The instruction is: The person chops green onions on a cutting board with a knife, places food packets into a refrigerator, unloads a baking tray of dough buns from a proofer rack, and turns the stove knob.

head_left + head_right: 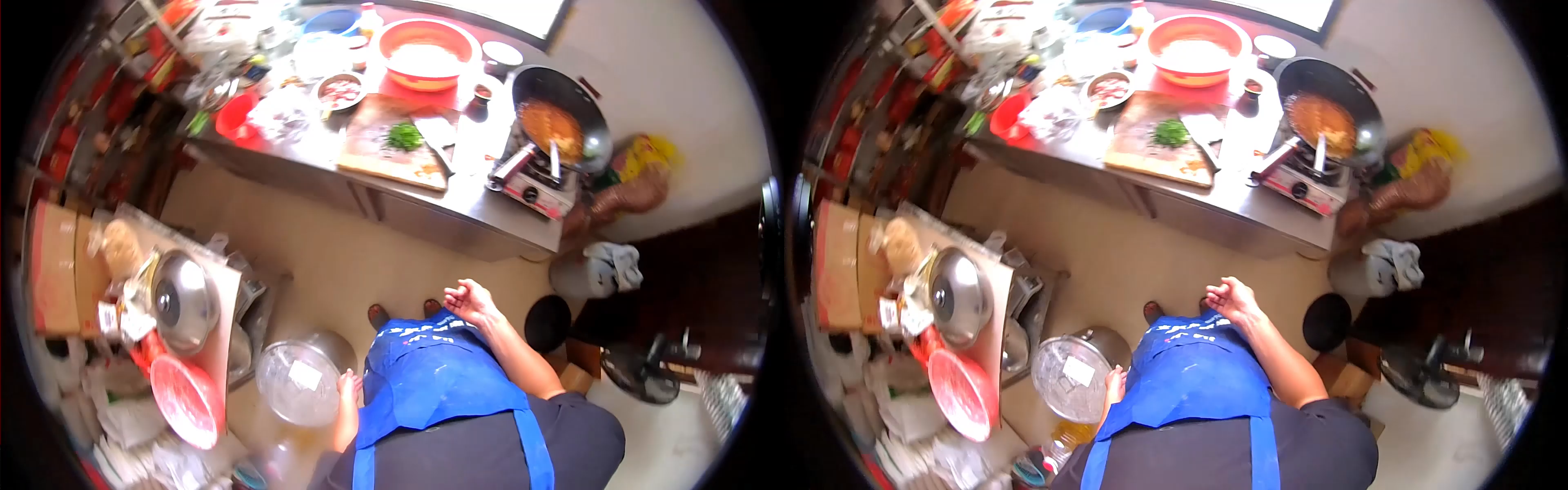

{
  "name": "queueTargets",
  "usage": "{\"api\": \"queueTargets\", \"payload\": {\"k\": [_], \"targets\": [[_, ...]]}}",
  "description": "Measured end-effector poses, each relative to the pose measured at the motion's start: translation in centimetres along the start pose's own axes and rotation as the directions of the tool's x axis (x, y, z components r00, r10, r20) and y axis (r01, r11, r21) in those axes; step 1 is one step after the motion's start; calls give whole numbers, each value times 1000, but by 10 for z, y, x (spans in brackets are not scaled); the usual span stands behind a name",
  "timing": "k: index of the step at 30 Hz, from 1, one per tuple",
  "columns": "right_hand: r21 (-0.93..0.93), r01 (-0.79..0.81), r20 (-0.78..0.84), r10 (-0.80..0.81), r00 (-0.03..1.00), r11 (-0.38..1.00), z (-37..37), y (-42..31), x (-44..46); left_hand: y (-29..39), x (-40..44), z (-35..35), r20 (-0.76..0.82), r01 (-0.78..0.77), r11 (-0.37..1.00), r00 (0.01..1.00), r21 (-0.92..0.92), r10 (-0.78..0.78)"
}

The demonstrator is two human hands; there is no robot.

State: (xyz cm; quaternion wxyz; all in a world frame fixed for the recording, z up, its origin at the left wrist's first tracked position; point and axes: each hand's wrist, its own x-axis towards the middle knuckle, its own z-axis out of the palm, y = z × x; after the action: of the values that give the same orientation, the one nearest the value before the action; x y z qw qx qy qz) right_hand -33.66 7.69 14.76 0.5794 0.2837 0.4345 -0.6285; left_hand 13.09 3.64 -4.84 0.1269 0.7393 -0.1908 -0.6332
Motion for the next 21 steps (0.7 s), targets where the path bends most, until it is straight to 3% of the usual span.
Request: {"api": "queueTargets", "payload": {"k": [3, 4, 9, 20, 21], "targets": [[9, -8, -5, 8, 1000, 1000, -6, 1, 3, 7, -4, -2, 125, -72, 994, 990, 84, 61], [1, -3, 6, 3, 1000, 1000, -5, 0, 1, -11, 40, -21, 229, -77, 979, 973, 190, 32], [-3, 16, 43, -16, 999, 1000, -6, -3, -2, -8, 30, -21, 154, 9, 987, 988, 161, -34], [64, 41, 10, -42, 999, 997, -39, -8, -11, -11, 36, -21, 90, 38, 997, 995, 73, -44], [68, 37, 10, -38, 999, 997, -46, -10, -10, 36, -42, 4, 68, -2, 967, 998, 254, -16]]}}
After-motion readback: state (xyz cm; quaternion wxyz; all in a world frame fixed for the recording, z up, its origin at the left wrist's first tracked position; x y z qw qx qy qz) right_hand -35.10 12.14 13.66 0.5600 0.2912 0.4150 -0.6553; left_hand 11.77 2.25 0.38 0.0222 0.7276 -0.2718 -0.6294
